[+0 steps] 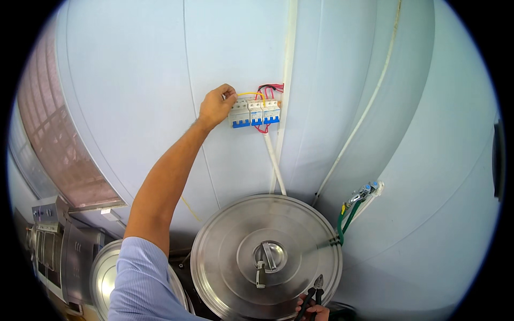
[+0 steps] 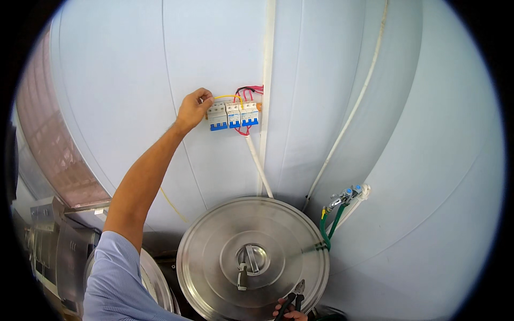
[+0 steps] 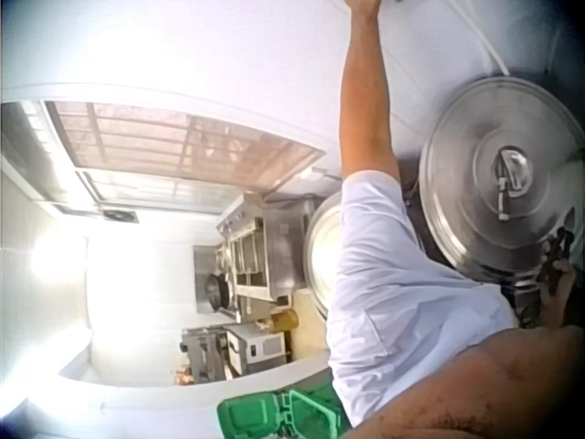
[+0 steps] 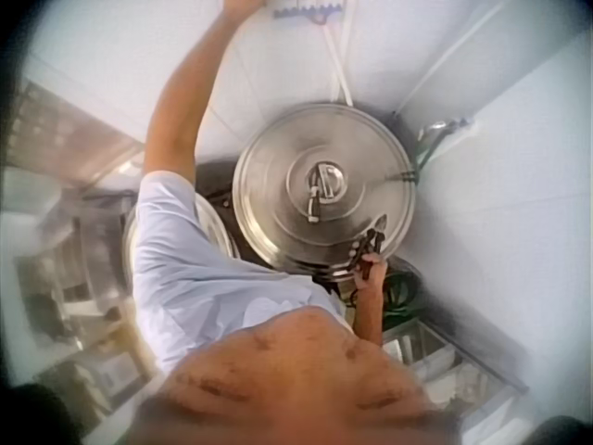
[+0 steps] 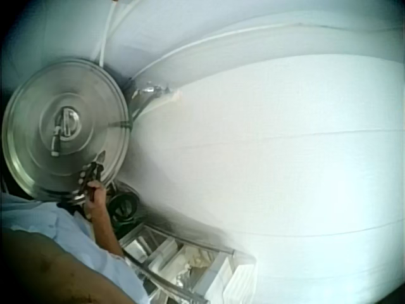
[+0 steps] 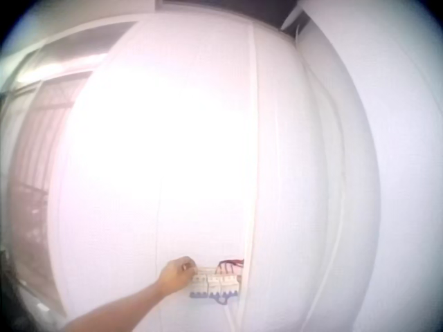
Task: The person uses a screwdriver to tighten red wires into a wall-mounted electrical distribution box. They then use pliers to strip the insulation from a yellow wire and insert it into the same box.
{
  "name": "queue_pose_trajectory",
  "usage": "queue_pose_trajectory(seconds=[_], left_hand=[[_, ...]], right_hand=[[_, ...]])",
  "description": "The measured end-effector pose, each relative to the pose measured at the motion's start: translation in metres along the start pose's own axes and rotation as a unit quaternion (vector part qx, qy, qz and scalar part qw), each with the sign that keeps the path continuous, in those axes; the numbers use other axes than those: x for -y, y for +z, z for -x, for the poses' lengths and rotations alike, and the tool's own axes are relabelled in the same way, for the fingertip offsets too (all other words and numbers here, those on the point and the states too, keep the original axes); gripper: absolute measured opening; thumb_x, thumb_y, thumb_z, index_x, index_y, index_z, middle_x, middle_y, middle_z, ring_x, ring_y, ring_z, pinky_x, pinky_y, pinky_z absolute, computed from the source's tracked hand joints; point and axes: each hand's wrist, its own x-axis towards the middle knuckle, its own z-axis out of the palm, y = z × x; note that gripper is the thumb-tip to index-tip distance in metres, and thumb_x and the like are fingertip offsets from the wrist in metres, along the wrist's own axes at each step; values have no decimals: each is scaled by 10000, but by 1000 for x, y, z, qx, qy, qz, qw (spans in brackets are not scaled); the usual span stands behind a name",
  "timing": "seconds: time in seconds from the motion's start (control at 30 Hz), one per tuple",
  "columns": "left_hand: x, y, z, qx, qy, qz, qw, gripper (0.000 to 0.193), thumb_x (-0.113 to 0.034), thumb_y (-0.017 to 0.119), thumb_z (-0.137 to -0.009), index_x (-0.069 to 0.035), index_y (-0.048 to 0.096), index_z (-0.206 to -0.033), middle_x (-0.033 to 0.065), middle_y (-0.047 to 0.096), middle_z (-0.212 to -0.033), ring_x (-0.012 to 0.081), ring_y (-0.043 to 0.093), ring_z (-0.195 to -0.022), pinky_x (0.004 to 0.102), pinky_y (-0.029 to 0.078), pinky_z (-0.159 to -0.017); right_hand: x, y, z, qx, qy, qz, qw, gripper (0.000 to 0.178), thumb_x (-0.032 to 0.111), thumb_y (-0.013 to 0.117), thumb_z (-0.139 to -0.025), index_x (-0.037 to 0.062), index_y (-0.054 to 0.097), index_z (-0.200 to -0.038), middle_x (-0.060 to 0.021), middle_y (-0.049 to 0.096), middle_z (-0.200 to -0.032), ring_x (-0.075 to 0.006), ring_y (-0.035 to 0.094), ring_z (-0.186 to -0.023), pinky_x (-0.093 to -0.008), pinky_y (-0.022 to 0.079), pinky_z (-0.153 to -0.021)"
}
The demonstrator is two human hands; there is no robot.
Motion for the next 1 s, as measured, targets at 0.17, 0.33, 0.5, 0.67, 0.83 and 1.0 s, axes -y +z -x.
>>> queue_pose_trajectory(seconds=[0.17,0.33,0.5,0.67,0.83,1.0], left_hand=[[2,-4,-1,8,-18,2,1000,191,-241,643,-905,-69,680,-981,47,667,-838,174,615,-750,336,492,-713],[-27,-16,12,23,-34,43,998,165,-179,651,-918,-22,672,-966,32,644,-800,118,575,-714,297,476,-685],[-77,-48,50,12,4,153,988,135,-141,676,-932,-10,648,-944,-27,594,-830,54,485,-741,223,409,-677],[-120,-93,130,-30,-4,161,986,117,-109,678,-931,3,644,-924,-44,561,-765,26,454,-677,189,361,-600],[-131,-117,236,-34,-55,195,979,81,-95,678,-927,-38,629,-901,-51,532,-810,35,440,-711,191,342,-647],[-144,-144,320,-84,-93,207,970,61,-20,683,-912,-22,629,-885,-39,543,-794,30,442,-671,187,348,-602]], right_hand=[[0,-1,-2,-11,13,19,1000,437,29,556,-671,-79,627,-1088,-173,709,-917,-304,693,-712,-321,562,-507],[0,9,4,-18,13,36,999,466,15,560,-663,-76,614,-1117,-165,701,-931,-300,691,-730,-333,557,-521],[11,24,-1,31,43,154,987,454,41,577,-677,-101,592,-1108,-196,667,-863,-297,659,-704,-318,549,-604],[44,98,4,286,50,236,927,756,-2,508,-637,-75,454,-1388,-224,640,-1200,-327,671,-1038,-354,555,-819],[39,163,16,437,75,259,858,777,-45,477,-652,-42,437,-1427,-189,625,-1262,-280,649,-1099,-342,552,-803],[20,182,22,478,103,306,817,750,-40,496,-657,-48,463,-1406,-201,634,-1241,-307,663,-1086,-339,568,-780]])
